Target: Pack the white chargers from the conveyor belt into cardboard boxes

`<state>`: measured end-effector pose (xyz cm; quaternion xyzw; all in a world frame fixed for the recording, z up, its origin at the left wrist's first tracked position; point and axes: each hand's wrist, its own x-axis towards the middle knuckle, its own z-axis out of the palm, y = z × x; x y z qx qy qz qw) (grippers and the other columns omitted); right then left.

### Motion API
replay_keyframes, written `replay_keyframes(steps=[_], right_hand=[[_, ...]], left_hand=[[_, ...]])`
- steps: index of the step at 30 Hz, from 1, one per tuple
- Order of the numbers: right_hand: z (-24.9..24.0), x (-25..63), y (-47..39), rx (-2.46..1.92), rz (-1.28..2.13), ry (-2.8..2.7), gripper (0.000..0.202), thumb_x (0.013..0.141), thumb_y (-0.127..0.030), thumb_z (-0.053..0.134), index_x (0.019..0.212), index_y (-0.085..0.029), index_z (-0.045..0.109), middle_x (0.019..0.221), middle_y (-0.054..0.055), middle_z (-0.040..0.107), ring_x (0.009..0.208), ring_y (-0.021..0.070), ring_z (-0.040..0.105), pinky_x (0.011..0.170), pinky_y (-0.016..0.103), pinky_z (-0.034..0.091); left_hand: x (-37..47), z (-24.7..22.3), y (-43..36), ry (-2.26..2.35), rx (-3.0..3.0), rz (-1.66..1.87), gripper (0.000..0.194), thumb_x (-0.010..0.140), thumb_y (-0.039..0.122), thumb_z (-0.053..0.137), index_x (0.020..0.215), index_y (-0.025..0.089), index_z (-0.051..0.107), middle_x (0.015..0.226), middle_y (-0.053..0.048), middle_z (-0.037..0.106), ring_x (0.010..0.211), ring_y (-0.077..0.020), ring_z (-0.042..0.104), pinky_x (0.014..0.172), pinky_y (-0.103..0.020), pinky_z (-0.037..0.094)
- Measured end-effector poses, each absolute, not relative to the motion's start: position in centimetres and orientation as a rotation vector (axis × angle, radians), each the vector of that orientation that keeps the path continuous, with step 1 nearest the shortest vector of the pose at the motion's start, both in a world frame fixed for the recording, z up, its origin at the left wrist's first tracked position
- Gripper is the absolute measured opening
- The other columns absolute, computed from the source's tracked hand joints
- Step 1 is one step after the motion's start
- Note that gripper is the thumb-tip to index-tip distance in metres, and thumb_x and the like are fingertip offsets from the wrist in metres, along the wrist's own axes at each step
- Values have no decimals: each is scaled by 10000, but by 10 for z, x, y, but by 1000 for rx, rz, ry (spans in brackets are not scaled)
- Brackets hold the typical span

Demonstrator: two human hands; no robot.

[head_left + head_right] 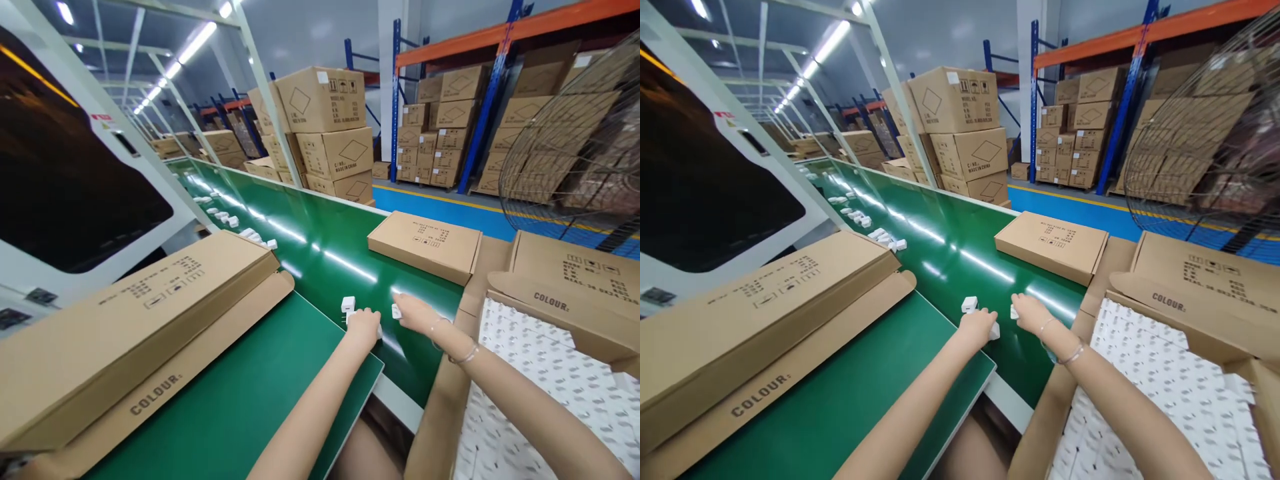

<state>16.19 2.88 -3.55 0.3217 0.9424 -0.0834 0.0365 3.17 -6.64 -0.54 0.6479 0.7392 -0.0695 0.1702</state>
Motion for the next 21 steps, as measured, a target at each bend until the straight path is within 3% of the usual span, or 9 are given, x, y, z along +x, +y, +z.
replay_keyframes(steps=[4,8,11,16,21], right_hand=[[-37,192,17,974,-534,2870,290,759,-143,634,1021,-125,510,925,46,599,796,146,577,685,244,458],[-42,194,0,980,-702,2893,643,673,-3,591,1262,-141,372,1126,101,543,975,177,554,779,249,440],[-40,187,-6,982,-737,2897,772,643,-72,678,1326,-167,333,1196,120,492,1086,236,497,818,302,436],[-34,175,-19,1003,-681,2868,617,663,-321,752,1207,-202,487,1064,105,549,1012,318,520,744,391,452],[-37,173,-26,1035,-755,2877,356,695,-310,729,990,-185,573,1008,107,568,1007,330,518,782,416,427]], left_hand=[[52,-12,-55,2050,1863,-89,370,732,40,522,1081,156,554,1159,-170,557,1150,-317,486,863,-396,458],[48,-25,-56,1979,1873,19,521,668,79,646,1162,153,501,1127,-147,563,1107,-292,521,934,-377,416],[34,-34,-63,1967,1823,88,702,617,128,717,1255,157,424,1174,-137,537,1052,-256,567,901,-332,441],[29,-40,-72,1894,1758,160,728,627,166,724,1283,156,408,1130,-105,610,996,-217,615,805,-263,482],[44,-16,-84,1922,1737,144,739,714,69,576,1390,67,279,1159,-178,618,1073,-266,591,878,-326,456]])
